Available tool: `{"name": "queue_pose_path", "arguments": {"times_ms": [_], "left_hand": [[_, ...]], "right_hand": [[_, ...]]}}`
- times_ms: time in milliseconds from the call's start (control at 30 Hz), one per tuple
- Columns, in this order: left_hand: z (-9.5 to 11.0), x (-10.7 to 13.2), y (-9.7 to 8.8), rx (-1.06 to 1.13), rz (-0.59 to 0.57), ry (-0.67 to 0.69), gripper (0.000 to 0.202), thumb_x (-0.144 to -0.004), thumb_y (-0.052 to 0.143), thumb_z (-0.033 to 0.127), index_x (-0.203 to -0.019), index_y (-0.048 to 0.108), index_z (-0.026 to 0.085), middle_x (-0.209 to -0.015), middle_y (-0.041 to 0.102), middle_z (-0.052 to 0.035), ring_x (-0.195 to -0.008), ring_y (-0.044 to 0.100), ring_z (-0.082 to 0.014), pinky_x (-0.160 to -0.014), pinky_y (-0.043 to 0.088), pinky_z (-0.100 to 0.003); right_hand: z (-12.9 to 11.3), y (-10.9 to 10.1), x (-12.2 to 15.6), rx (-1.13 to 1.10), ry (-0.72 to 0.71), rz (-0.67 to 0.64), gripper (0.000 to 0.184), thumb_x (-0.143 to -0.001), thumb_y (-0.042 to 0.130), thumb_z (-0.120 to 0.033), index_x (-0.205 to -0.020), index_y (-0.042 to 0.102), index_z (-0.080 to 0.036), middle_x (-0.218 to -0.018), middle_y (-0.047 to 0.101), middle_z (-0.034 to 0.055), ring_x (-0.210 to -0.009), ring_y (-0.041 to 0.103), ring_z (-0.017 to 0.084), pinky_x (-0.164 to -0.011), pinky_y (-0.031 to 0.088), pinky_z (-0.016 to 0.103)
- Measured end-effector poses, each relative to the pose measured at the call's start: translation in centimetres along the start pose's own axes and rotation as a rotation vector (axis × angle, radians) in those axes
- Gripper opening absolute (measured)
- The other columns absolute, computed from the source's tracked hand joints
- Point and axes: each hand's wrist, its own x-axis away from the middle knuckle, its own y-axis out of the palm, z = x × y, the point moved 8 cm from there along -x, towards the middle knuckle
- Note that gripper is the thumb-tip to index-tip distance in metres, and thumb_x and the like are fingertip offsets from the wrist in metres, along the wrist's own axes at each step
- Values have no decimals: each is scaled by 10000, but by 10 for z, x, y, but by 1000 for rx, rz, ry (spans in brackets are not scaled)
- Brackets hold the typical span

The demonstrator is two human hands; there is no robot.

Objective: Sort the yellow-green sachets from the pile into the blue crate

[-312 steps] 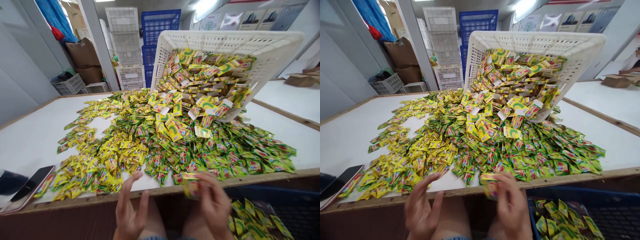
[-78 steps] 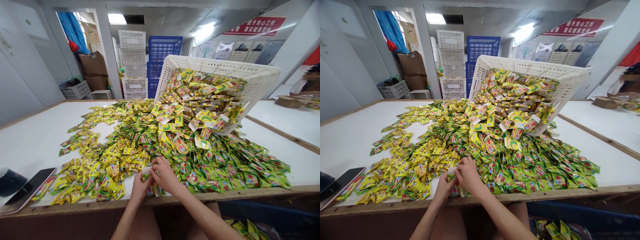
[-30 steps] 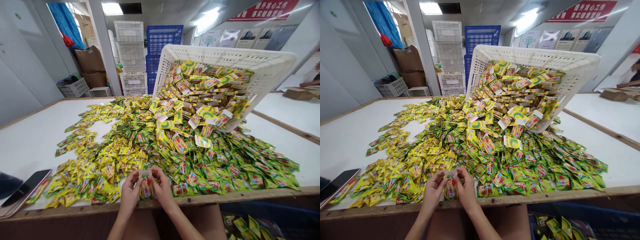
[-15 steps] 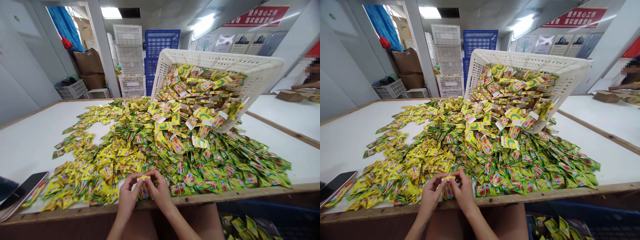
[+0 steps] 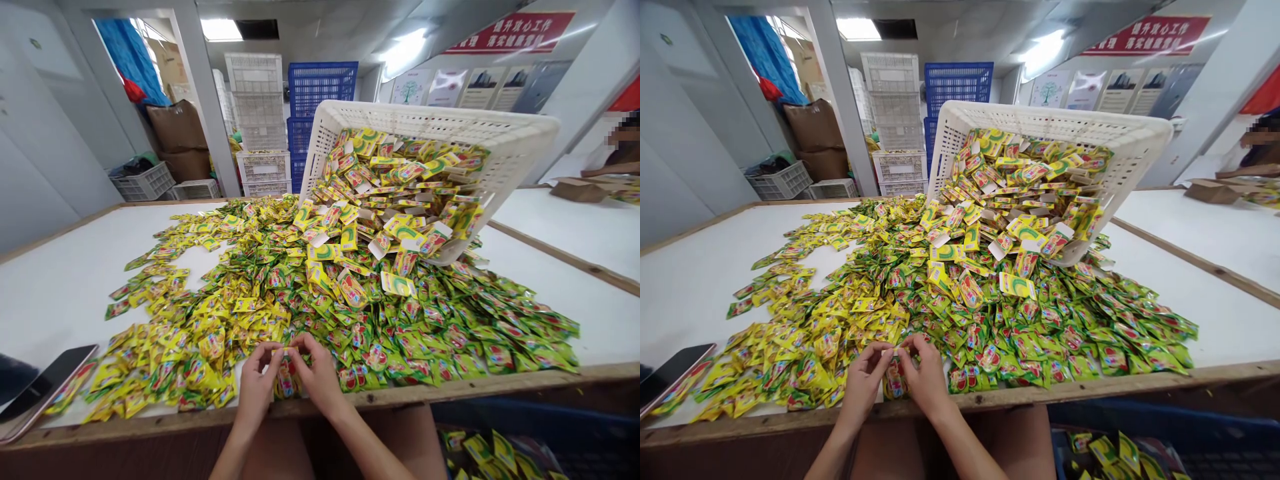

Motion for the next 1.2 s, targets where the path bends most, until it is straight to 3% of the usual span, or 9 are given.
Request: {"name": "queue_pose_path", "arguments": {"times_ms": [167,600,800,967,1133,1200], "left_hand": [[-9,3,1,54,26,-9,182,-768,574,327,-853,584,166,-797,611,-27,-760,572,-158,-715,441,-243],[-11,1,-1,39,2,23,158,-755,597,307,-841,594,175,-842,630,-39,-832,593,-180,-781,459,-276],[-13,3,-4,-5,-2,51,142,-730,625,282,-823,626,175,-843,642,-46,-843,599,-185,-787,475,-284],[-16,6,-6,-36,1,24,157,-724,627,295,-824,615,175,-842,635,-47,-840,602,-190,-779,481,-288],[-14,12,1,-43,-30,2,349,-704,645,293,-1022,532,203,-1024,600,-66,-962,579,-211,-847,459,-322],[-12,15,1,-36,-11,2,375,-705,645,295,-1043,507,209,-1044,585,-71,-983,570,-217,-853,456,-333]], "right_hand": [[3,4,3,-93,20,2,113,-848,467,-253,-817,548,-181,-761,583,0,-713,535,122,-664,399,213],[20,3,6,-209,69,107,83,-832,503,-236,-836,560,-176,-794,578,9,-757,535,130,-693,401,233],[18,7,6,-144,4,-18,30,-779,563,-198,-802,572,-181,-805,583,11,-775,540,138,-687,402,231],[21,7,14,-45,86,-112,161,-781,528,-160,-930,564,-208,-827,612,1,-758,561,140,-676,423,232],[4,11,21,-2,-1,-184,505,-698,481,-23,-1151,486,-247,-1139,564,22,-1052,520,175,-910,400,306],[0,13,22,-8,-19,-157,523,-686,452,1,-1145,497,-246,-1140,566,21,-1072,515,174,-933,397,313]]}}
